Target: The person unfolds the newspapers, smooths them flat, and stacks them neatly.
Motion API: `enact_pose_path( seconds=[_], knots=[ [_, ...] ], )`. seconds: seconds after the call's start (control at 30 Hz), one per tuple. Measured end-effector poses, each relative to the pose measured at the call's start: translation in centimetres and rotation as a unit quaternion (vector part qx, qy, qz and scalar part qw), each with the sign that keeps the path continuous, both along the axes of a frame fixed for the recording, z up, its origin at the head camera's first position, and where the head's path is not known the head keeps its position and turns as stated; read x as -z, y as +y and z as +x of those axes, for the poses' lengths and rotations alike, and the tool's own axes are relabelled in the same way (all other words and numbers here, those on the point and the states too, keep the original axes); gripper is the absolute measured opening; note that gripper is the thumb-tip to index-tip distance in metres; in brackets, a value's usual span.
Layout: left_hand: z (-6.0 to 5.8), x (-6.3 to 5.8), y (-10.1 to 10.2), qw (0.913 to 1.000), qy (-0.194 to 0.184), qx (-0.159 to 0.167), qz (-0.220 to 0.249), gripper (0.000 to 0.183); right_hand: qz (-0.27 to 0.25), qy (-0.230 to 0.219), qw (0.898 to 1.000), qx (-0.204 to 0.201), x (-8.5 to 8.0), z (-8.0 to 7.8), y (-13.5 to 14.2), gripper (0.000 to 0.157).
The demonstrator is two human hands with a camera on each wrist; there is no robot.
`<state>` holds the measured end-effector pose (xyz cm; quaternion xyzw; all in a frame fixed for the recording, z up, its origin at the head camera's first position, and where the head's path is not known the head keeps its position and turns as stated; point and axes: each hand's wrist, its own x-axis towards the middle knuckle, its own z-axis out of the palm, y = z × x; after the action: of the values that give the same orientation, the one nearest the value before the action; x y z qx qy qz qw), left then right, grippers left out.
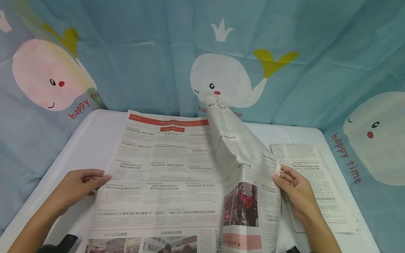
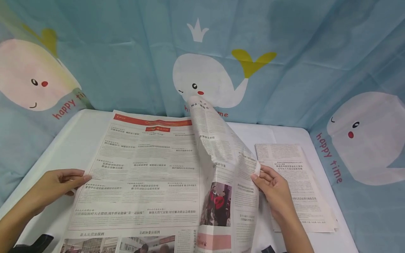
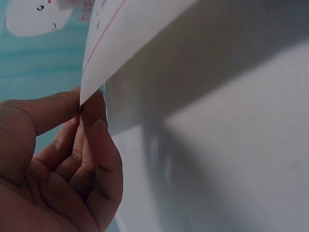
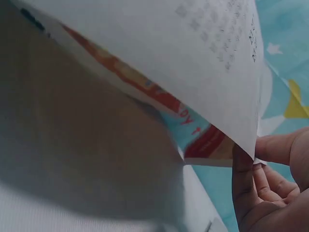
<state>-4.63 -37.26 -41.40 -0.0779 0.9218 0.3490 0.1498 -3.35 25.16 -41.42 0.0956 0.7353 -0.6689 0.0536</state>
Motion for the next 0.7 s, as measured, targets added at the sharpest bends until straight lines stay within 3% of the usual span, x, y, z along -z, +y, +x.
enact_pose_path(
  seconds=[0.2, 0.3, 0.53, 0.7],
  knots=[
    [0.0, -0.6, 0.2, 0.9995, -0.008, 0.001, -0.03, 0.078, -0.015, 0.014, 1.0, 0.001, 0.6, 0.4, 4.1, 0.057],
    [0.0, -0.5, -1.1, 0.9992, -0.015, -0.003, -0.037, 0.079, 0.004, 0.007, 1.0, 0.003, 0.6, 0.4, 4.7, 0.064],
    [0.4, -0.2, -3.8, 0.9978, -0.013, -0.013, -0.064, 0.079, 0.124, 0.003, 0.992, 0.002, 0.1, 0.3, 6.2, 0.073],
    [0.9, -0.7, -5.3, 0.9947, 0.002, -0.04, -0.095, 0.081, 0.198, 0.071, 0.978, 0.015, -0.1, 0.8, 7.1, 0.069]
  ],
)
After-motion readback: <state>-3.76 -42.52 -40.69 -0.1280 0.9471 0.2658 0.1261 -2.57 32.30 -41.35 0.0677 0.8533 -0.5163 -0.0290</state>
